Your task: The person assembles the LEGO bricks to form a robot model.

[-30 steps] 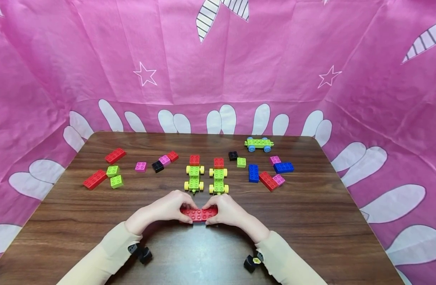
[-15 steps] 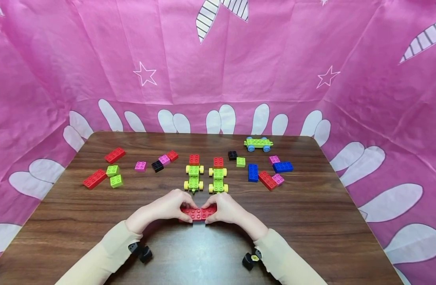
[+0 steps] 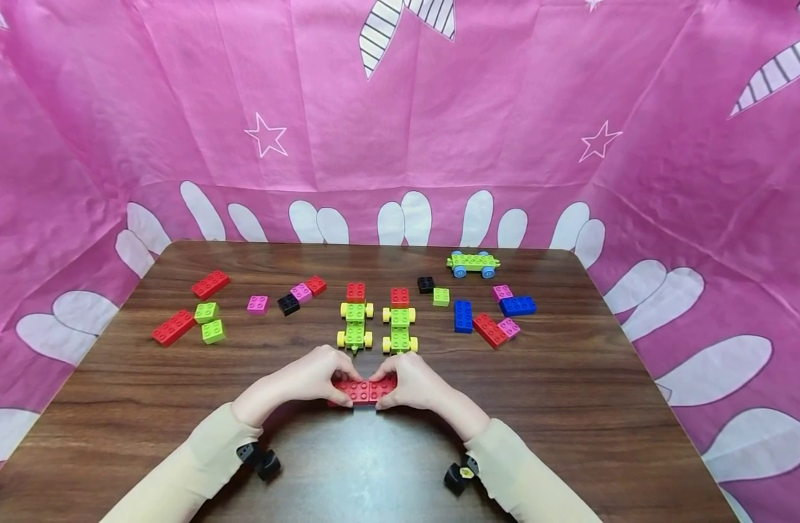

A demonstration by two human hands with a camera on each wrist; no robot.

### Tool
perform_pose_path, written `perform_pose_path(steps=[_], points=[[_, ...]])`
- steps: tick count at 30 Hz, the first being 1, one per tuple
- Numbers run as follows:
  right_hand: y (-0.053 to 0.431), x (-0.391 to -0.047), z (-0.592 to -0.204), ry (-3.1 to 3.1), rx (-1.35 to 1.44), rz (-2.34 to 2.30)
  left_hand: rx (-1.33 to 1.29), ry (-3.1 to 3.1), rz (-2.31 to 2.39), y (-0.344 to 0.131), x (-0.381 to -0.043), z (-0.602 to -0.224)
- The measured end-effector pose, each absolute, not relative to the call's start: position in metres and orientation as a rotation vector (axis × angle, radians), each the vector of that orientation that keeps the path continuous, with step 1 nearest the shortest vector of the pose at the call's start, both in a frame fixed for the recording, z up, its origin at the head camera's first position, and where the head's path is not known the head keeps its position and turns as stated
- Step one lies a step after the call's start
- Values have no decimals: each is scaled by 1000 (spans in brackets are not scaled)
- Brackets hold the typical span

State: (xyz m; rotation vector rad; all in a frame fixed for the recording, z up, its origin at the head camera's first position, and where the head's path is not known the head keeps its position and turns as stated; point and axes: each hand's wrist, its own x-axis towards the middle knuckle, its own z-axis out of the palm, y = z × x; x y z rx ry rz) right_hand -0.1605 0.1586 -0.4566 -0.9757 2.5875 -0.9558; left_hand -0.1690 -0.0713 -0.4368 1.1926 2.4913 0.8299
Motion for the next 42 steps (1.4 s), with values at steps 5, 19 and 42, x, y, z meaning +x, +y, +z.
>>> perform_pose_path(steps=[5, 19, 42], points=[[158, -161, -458, 2589, -975, -958, 1176, 2488, 846, -71, -169, -437], [157, -162, -453, 2563, -928, -959, 1137, 2474, 858, -69, -169, -436], [156, -165, -450, 2519, -991, -870, 1138, 2454, 816, -72, -170, -434]])
